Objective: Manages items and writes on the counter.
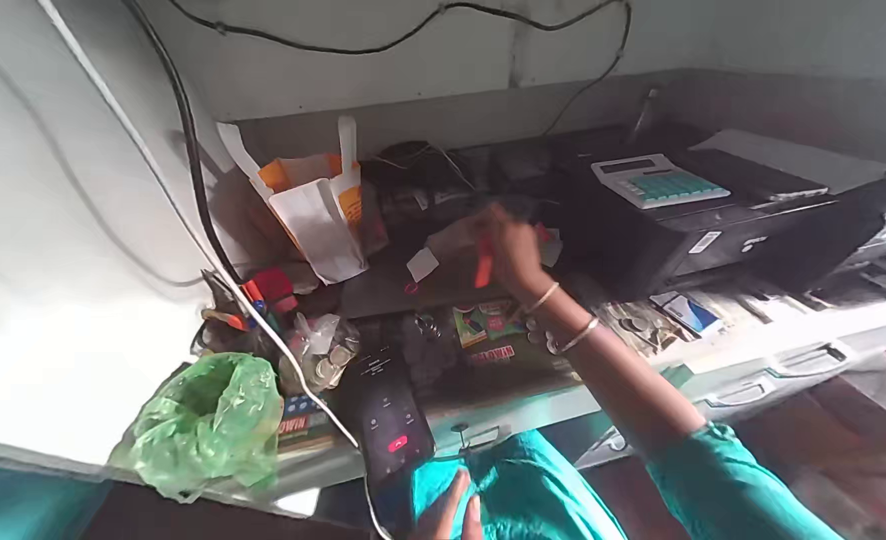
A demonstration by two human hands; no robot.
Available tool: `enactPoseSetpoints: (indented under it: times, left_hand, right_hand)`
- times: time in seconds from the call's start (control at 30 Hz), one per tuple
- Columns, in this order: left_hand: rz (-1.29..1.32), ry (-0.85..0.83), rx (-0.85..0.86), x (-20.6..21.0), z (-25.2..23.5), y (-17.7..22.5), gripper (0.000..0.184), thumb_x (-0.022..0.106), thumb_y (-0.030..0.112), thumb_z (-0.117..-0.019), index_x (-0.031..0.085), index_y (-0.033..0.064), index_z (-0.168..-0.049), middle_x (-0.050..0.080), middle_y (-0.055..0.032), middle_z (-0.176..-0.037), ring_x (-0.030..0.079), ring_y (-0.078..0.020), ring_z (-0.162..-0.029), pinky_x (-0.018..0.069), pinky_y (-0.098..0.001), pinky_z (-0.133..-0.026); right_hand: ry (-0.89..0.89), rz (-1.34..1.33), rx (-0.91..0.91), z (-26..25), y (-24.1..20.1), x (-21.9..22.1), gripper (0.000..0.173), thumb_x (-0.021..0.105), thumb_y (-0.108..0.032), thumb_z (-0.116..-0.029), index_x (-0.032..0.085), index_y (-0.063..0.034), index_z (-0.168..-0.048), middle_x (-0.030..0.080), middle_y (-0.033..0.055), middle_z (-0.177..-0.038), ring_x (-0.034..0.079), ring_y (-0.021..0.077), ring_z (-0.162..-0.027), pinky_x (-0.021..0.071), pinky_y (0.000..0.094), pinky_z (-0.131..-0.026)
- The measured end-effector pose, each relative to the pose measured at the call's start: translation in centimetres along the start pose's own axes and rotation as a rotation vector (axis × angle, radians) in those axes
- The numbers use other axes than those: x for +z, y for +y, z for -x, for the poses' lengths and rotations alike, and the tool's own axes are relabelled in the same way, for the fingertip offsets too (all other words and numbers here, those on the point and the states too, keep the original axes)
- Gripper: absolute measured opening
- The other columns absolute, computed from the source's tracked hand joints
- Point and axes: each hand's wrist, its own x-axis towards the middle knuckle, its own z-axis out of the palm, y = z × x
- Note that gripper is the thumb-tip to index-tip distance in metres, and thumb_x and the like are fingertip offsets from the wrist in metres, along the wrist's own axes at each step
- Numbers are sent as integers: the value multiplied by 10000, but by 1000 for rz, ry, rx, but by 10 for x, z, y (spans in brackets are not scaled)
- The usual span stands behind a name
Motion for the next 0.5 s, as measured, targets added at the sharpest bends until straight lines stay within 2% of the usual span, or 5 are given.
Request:
enactPoseSetpoints:
  times: [0.1,0.2,0.37,0.43,0.5]
  left_hand:
    - [43,-64,-57,1,18,-3,231,638,100,-985,734,-100,-1050,765,-179,-959,729,-102,-860,579,-233,-839]
    - [100,-151,-74,8,23,6,214,655,77,-969,737,-103,-1052,765,-187,-965,742,-128,-883,582,-245,-866]
    - [122,-193,-106,13,24,8,207,650,78,-972,744,-88,-1054,766,-181,-994,741,-123,-913,574,-236,-881]
    - [136,-180,-129,14,27,5,223,628,94,-988,742,-86,-1053,767,-175,-981,736,-112,-866,581,-237,-844]
    - [157,-179,-140,16,29,2,227,609,90,-993,738,-85,-1058,764,-173,-970,707,-99,-788,578,-238,-788]
  right_hand:
    - [-7,-68,293,-2,72,-17,247,541,-132,-1052,539,-18,-1272,633,250,-963,650,426,-829,525,595,-686]
    - [-197,-29,316,3,115,-18,470,604,-46,-1005,467,4,-1452,623,323,-1239,640,513,-1067,503,681,-886]
    - [-319,124,305,-4,132,-11,392,728,-65,-918,602,49,-1270,656,328,-1100,658,517,-972,515,685,-818]
    - [-196,4,288,4,126,-27,349,627,-54,-994,555,27,-1326,638,334,-1126,645,523,-989,501,692,-824]
    - [-9,-246,245,15,121,-42,245,643,-109,-995,587,14,-1200,654,235,-1006,660,373,-880,546,556,-758]
